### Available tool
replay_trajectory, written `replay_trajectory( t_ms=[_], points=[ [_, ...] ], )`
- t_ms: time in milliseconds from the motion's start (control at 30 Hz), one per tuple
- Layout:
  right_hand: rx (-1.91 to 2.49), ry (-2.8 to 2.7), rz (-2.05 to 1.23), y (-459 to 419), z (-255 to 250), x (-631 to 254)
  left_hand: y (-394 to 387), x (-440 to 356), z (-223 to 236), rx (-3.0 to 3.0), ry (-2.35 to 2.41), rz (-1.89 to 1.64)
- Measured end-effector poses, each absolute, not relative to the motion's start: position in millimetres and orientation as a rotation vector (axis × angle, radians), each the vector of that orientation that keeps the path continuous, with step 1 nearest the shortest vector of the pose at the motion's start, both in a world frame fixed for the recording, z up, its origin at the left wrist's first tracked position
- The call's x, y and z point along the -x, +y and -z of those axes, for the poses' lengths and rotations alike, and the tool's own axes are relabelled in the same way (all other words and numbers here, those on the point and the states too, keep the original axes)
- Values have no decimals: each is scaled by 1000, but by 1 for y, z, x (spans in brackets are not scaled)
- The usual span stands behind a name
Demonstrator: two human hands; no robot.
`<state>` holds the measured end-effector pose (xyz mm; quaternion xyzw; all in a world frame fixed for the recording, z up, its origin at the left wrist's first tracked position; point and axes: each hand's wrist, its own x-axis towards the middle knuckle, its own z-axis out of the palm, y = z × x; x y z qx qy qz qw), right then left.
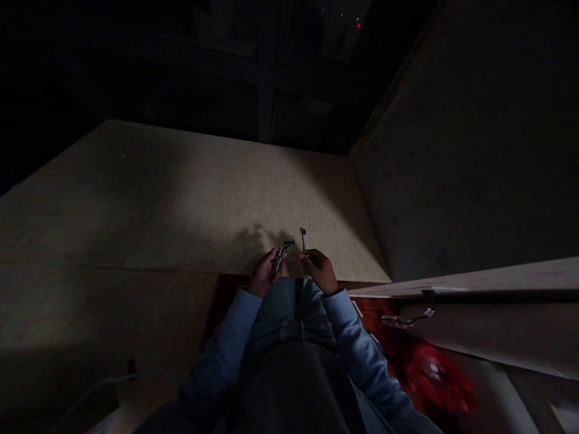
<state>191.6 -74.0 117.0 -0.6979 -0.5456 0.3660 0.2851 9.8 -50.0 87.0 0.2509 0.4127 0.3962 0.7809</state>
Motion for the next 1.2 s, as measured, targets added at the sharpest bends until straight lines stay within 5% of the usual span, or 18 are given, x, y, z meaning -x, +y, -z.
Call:
replay_trajectory(
  t_ms=[233, 1200],
  points=[
    [1222, -1178, -1290, -81, -144, -175, -62, -16, -110, -674, 822, -832],
    [967, -1315, -1374, -106, -147, -209, -87, -28, -164, -898, 1066, -803]
  ],
)
